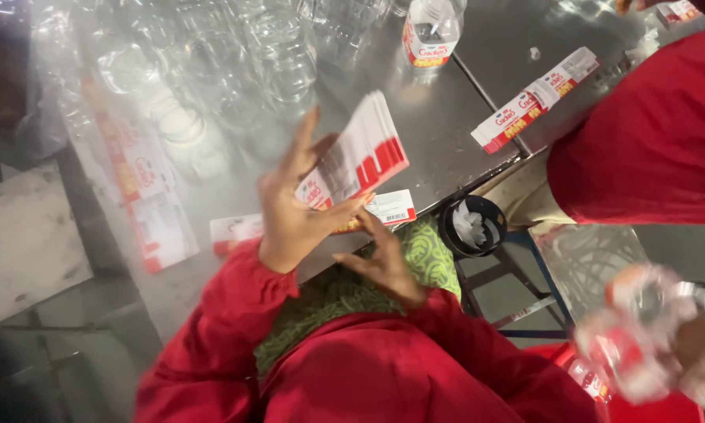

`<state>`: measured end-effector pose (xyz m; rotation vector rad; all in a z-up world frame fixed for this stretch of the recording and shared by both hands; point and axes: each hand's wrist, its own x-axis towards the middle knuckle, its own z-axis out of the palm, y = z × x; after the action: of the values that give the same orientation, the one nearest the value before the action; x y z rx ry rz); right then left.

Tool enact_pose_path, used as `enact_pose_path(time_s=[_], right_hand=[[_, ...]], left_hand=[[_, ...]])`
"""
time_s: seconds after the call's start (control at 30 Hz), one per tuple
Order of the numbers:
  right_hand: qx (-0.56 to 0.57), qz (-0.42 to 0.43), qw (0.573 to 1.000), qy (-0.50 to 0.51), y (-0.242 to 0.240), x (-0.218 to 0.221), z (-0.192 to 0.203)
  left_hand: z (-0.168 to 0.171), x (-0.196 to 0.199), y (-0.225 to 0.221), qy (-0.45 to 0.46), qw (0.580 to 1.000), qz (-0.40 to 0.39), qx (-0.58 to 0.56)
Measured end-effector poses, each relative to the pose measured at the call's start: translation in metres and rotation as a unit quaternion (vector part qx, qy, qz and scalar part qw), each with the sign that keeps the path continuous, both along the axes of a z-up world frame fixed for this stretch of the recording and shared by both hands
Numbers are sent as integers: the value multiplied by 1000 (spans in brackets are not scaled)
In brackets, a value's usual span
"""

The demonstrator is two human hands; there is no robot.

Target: The person applies labels to plastic jars by hand. The person removes a label from a backing sheet, aligns it with a jar, and wraps it around the jar's circumference, then places the labeled jar into a red bin.

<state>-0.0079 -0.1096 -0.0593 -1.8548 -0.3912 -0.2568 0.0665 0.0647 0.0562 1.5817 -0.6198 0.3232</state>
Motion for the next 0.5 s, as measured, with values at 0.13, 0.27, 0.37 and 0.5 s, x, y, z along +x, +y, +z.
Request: enact_pose_path(time_s=[0.13,0.27,0.37,0.5], right_hand=[[63,6,998,8,54,19,-2],[16,-90,994,-65,50,28,0],[68,-49,996,36,23,31,14],[-202,-31,968,147,-38,54,40]], left_hand=[[39,-15,10,-59,982,-58,-168],[41,-15,25,-18,959,-62,-278],[16,2,45,29,938,34,-345],[-39,28,62,229,830,143,-489]])
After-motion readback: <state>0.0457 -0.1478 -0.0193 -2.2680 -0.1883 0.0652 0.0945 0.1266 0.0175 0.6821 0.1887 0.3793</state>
